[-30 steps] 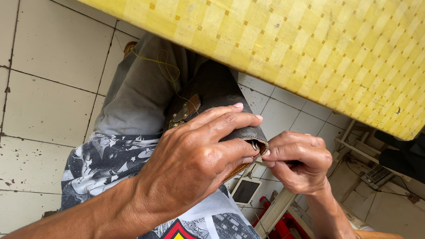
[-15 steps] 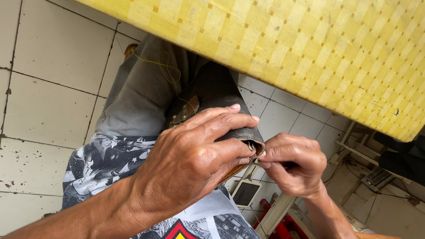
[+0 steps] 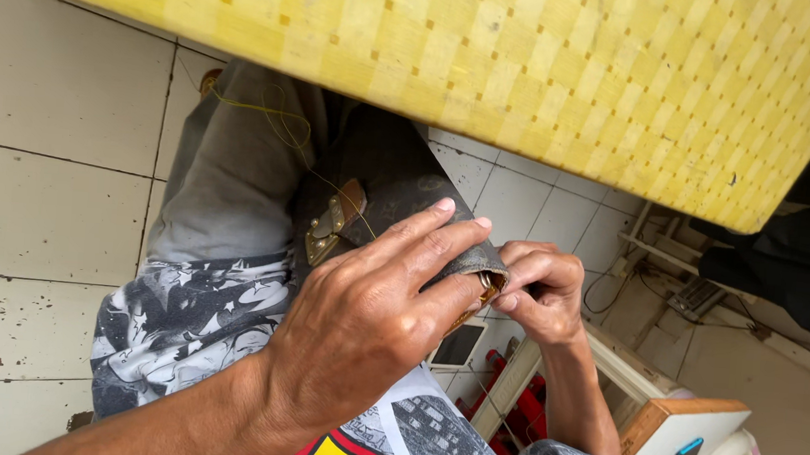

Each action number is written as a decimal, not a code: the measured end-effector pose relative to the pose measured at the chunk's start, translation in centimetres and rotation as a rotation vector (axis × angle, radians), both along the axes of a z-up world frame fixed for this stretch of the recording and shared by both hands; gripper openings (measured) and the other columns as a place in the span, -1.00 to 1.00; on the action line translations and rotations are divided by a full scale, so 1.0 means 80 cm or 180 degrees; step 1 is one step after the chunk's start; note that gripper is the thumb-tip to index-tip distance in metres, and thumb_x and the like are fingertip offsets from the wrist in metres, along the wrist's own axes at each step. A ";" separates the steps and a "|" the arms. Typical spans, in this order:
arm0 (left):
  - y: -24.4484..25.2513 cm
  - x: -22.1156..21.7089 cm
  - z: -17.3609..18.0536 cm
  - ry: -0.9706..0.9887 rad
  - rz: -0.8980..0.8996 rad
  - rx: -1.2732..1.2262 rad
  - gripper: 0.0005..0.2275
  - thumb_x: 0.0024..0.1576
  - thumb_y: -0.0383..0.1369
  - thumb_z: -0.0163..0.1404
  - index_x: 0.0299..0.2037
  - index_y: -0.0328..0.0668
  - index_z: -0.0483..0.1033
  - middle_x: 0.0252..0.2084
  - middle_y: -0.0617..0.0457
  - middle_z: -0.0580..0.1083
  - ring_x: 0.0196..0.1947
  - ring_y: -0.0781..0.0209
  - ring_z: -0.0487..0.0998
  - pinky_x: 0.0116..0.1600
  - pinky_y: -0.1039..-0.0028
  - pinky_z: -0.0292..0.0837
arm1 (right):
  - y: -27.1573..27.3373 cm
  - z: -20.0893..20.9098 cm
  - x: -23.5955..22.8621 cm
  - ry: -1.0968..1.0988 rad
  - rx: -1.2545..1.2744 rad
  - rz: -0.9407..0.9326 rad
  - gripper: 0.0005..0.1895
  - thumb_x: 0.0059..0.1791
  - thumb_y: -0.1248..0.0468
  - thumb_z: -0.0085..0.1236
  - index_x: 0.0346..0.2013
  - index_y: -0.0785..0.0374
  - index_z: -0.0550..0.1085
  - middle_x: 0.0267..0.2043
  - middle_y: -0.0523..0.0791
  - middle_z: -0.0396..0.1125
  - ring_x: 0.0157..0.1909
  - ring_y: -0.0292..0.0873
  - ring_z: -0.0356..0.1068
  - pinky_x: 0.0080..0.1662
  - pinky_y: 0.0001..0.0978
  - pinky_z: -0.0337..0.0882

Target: The person is sewing the edge of a brown patterned purse using a needle and yellow thread. They repeatedly push the needle through the material and pull the thread tight to secure the seam.

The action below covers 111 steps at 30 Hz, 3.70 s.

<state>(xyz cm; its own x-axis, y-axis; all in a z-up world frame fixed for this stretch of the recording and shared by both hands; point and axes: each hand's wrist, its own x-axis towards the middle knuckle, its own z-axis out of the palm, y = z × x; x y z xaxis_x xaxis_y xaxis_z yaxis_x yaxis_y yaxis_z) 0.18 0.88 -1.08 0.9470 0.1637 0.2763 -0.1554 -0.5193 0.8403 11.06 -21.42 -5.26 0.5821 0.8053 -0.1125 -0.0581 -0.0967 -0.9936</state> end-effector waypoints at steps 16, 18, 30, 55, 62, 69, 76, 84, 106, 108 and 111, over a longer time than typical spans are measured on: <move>-0.003 -0.005 0.000 0.0121 0.0098 0.0072 -0.97 0.16 -0.46 0.06 -0.25 -0.11 0.52 0.08 0.00 0.47 0.06 -0.13 0.55 -0.24 0.27 0.51 | -0.002 -0.023 -0.010 0.0627 0.0275 -0.0002 -0.82 -0.07 0.18 0.23 -0.46 0.19 0.47 -0.54 -0.11 0.35 -0.51 -0.21 0.28 -0.39 -0.36 0.29; -0.001 -0.005 0.000 0.0128 0.0060 0.0022 -0.96 0.16 -0.48 0.04 -0.29 -0.11 0.48 0.07 -0.02 0.47 0.05 -0.15 0.55 -0.23 0.26 0.51 | 0.000 -0.032 -0.021 0.1748 0.0650 -0.0145 -0.75 -0.07 0.22 0.22 -0.53 0.27 0.39 -0.67 -0.08 0.16 -0.67 -0.22 0.04 -0.59 -0.35 0.03; 0.023 -0.007 0.000 0.0058 0.0069 -0.0238 -0.95 0.21 -0.41 -0.01 -0.28 -0.14 0.49 0.05 -0.07 0.44 0.07 -0.20 0.52 -0.05 0.22 0.49 | 0.022 -0.046 -0.024 0.0176 0.0563 -0.0474 -0.79 -0.09 0.14 0.27 -0.45 0.17 0.45 -0.54 -0.15 0.30 -0.55 -0.28 0.18 -0.43 -0.41 0.20; 0.051 -0.005 0.009 0.0285 -0.0191 -0.0625 -0.92 0.15 -0.33 0.04 -0.26 -0.11 0.54 -0.01 -0.01 0.46 0.06 -0.10 0.50 0.00 0.26 0.47 | 0.059 -0.017 -0.033 0.0803 0.0808 -0.0553 -0.87 -0.09 0.32 0.21 -0.43 0.23 0.40 -0.65 -0.09 0.20 -0.71 -0.32 0.02 -0.63 -0.49 0.00; 0.054 -0.009 0.010 0.0278 -0.0231 -0.0681 -0.92 0.16 -0.34 0.02 -0.26 -0.12 0.53 0.01 -0.01 0.45 0.06 -0.10 0.49 0.02 0.24 0.46 | 0.063 0.012 -0.030 0.0504 0.0315 -0.0458 -0.85 -0.10 0.31 0.20 -0.43 0.25 0.38 -0.62 -0.09 0.23 -0.68 -0.31 0.08 -0.60 -0.49 0.09; 0.059 -0.003 0.006 0.0108 -0.0247 -0.0466 -0.89 0.18 -0.35 0.00 -0.26 -0.20 0.53 0.01 -0.08 0.45 0.04 -0.14 0.51 0.09 0.21 0.45 | 0.063 0.009 -0.024 0.0222 0.0140 -0.0418 -0.85 -0.09 0.27 0.22 -0.40 0.21 0.40 -0.51 -0.11 0.33 -0.56 -0.32 0.23 -0.51 -0.52 0.25; 0.071 0.003 0.010 -0.0081 -0.0199 0.0170 -0.89 0.18 -0.37 0.07 -0.37 -0.17 0.49 0.09 -0.12 0.44 -0.03 -0.08 0.55 -0.04 0.26 0.51 | 0.060 -0.020 -0.009 0.0194 0.0388 -0.0429 -0.83 -0.07 0.25 0.22 -0.33 0.20 0.40 -0.48 -0.09 0.33 -0.55 -0.31 0.27 -0.48 -0.52 0.30; 0.114 -0.031 0.042 0.0284 0.0416 0.0612 -0.92 0.03 -0.41 0.20 -0.31 -0.16 0.61 0.07 -0.18 0.47 0.14 -0.19 0.48 0.28 -0.08 0.31 | 0.085 -0.013 -0.007 0.0219 0.0111 -0.1096 -0.89 -0.08 0.39 0.18 -0.31 0.30 0.41 -0.37 0.00 0.32 -0.64 -0.25 0.24 -0.57 -0.57 0.29; 0.050 0.017 0.055 0.0376 0.0394 0.0147 -0.85 0.08 -0.53 0.12 -0.15 -0.33 0.57 -0.33 -0.02 0.51 -0.41 0.24 0.52 -0.23 0.51 0.51 | 0.099 0.018 0.010 -0.0027 -0.0499 -0.0832 -0.88 -0.10 0.29 0.24 -0.34 0.26 0.51 -0.36 -0.16 0.40 -0.44 -0.36 0.33 -0.41 -0.64 0.41; 0.043 0.024 0.054 0.0529 0.0249 0.0474 -0.85 0.13 -0.48 0.06 -0.12 -0.30 0.56 -0.38 0.03 0.50 -0.49 0.26 0.48 -0.37 0.46 0.48 | 0.097 0.019 0.012 -0.0219 -0.0503 -0.0676 -0.90 -0.07 0.29 0.21 -0.30 0.23 0.52 -0.31 -0.18 0.42 -0.35 -0.38 0.33 -0.32 -0.63 0.35; 0.036 0.029 0.046 0.0715 0.0541 0.0765 -0.86 0.15 -0.39 0.06 -0.11 -0.10 0.58 -0.37 0.15 0.49 -0.45 0.21 0.51 -0.49 0.39 0.40 | 0.098 0.025 0.014 -0.0231 -0.0594 -0.0642 -0.90 -0.08 0.28 0.23 -0.31 0.21 0.53 -0.35 -0.21 0.42 -0.37 -0.41 0.30 -0.31 -0.64 0.30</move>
<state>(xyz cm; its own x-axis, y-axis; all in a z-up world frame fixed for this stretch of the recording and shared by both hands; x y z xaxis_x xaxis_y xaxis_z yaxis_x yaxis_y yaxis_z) 2.53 3.73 2.60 0.9533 0.2797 0.1143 0.1246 -0.7085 0.6946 12.21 -13.62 -3.27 0.7404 0.6417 -0.2001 -0.0241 -0.2722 -0.9619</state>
